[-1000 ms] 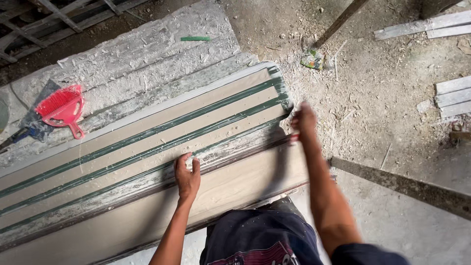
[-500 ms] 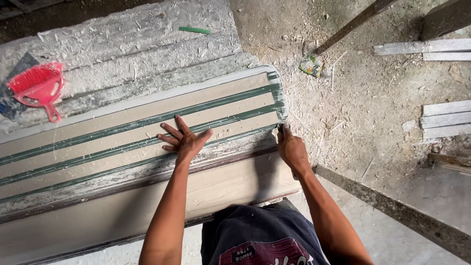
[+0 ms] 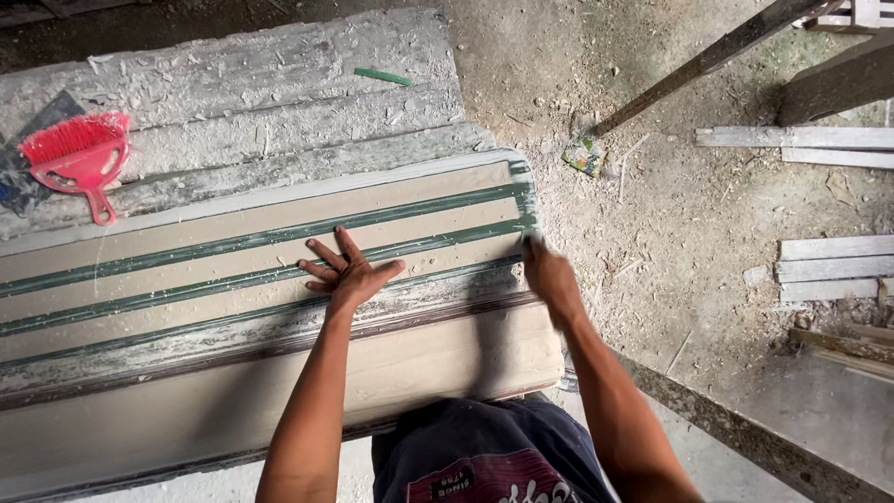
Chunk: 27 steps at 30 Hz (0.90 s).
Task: The person holds a long molded board steady on a workbench with one hand and uses a small handheld scraper to clean residue out of the recessed grooves along the board, working along the length of the grooves and repositioning the board to reach new sections.
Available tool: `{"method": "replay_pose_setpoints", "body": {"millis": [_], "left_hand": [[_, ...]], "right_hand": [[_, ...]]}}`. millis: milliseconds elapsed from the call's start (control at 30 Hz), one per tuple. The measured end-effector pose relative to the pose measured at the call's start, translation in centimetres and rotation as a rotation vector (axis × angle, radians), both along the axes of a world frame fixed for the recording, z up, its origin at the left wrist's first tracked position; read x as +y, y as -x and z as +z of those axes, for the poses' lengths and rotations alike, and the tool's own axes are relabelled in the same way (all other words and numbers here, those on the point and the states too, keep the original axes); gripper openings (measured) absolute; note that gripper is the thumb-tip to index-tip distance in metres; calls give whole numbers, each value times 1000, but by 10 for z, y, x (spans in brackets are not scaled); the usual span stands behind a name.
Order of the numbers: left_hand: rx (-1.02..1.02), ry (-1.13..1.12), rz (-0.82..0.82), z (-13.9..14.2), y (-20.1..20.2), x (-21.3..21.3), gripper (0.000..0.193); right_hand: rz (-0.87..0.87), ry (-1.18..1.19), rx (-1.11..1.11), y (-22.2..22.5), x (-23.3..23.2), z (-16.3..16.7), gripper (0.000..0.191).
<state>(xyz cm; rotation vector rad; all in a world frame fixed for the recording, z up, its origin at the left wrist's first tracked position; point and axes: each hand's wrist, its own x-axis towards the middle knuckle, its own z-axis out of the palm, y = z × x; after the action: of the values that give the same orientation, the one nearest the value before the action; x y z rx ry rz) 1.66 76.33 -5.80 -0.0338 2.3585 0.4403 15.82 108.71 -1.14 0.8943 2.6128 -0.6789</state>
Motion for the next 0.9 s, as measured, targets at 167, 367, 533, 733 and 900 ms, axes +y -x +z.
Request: {"method": "replay_pose_setpoints", "body": {"millis": [167, 367, 533, 733, 900], "left_hand": [[19, -20, 17, 1, 1, -1, 147], [-8, -8, 1, 10, 4, 2, 147], [-19, -15, 5, -3, 3, -2, 150], [827, -159, -269, -23, 2, -9, 155], [-106, 24, -3, -5, 9, 0, 155]], "right_hand": [[-3, 236, 0, 35, 27, 3, 40], [95, -71, 212, -6, 9, -2, 40], [-74, 252, -1, 48, 38, 2, 34], [137, -57, 138, -1, 19, 10, 37], [77, 70, 10, 53, 31, 17, 37]]}}
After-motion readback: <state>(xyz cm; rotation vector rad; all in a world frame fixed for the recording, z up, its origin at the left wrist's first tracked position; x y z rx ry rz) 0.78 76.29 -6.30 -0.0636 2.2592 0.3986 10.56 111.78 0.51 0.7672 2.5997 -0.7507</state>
